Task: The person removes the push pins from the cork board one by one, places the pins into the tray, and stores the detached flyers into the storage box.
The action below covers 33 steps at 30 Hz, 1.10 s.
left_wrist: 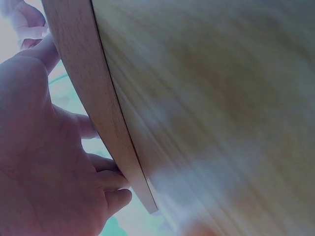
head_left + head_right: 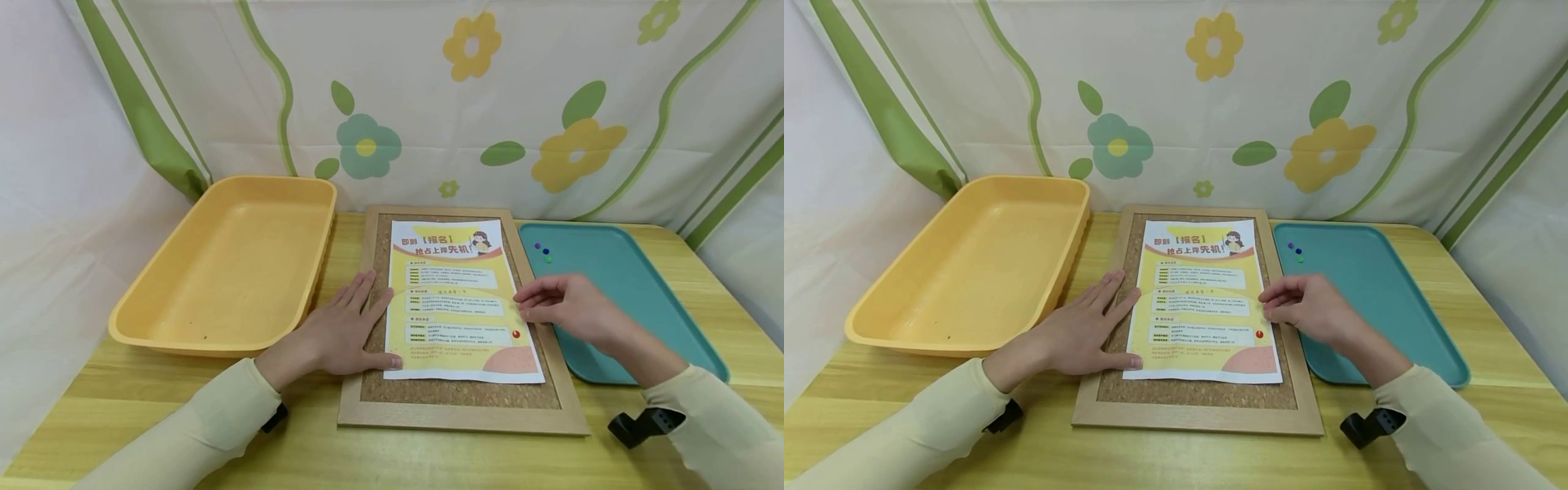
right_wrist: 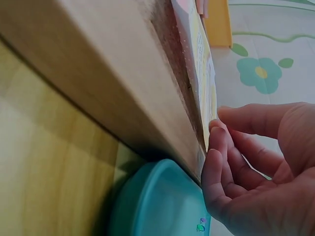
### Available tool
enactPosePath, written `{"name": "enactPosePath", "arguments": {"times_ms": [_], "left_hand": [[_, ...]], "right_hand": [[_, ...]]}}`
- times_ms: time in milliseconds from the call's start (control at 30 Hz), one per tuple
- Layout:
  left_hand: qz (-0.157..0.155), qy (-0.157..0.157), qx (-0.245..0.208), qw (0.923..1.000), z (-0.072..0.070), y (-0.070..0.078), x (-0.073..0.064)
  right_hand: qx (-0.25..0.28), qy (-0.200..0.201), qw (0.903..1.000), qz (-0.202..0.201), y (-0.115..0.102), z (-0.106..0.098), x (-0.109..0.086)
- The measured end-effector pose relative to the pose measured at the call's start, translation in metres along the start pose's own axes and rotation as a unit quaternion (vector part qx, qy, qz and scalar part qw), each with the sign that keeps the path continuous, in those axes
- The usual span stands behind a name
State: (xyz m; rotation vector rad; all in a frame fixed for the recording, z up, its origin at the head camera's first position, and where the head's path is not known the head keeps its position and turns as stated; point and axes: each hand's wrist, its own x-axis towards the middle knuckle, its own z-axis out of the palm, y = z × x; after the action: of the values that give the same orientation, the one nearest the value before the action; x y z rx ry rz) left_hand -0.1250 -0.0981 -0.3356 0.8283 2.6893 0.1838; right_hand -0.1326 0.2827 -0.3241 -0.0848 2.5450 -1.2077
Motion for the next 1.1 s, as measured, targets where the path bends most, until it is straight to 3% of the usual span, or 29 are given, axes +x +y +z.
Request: {"name": "enactPosePath", "arguments": {"times_ms": [400, 1100], "left_hand": [[-0.002, -0.003, 0.000, 1.0000, -0.0003, -0.0008, -0.0011], [0.000, -0.005, 0.000, 1.0000, -0.0004, 0.0000, -0.0002]], "right_hand": [[-0.015, -0.047, 0.9987, -0.013, 0.0010, 0.0016, -0.0060], [-0.066, -0.065, 0.9955, -0.023, 0.0005, 0.0070, -0.0036]]}}
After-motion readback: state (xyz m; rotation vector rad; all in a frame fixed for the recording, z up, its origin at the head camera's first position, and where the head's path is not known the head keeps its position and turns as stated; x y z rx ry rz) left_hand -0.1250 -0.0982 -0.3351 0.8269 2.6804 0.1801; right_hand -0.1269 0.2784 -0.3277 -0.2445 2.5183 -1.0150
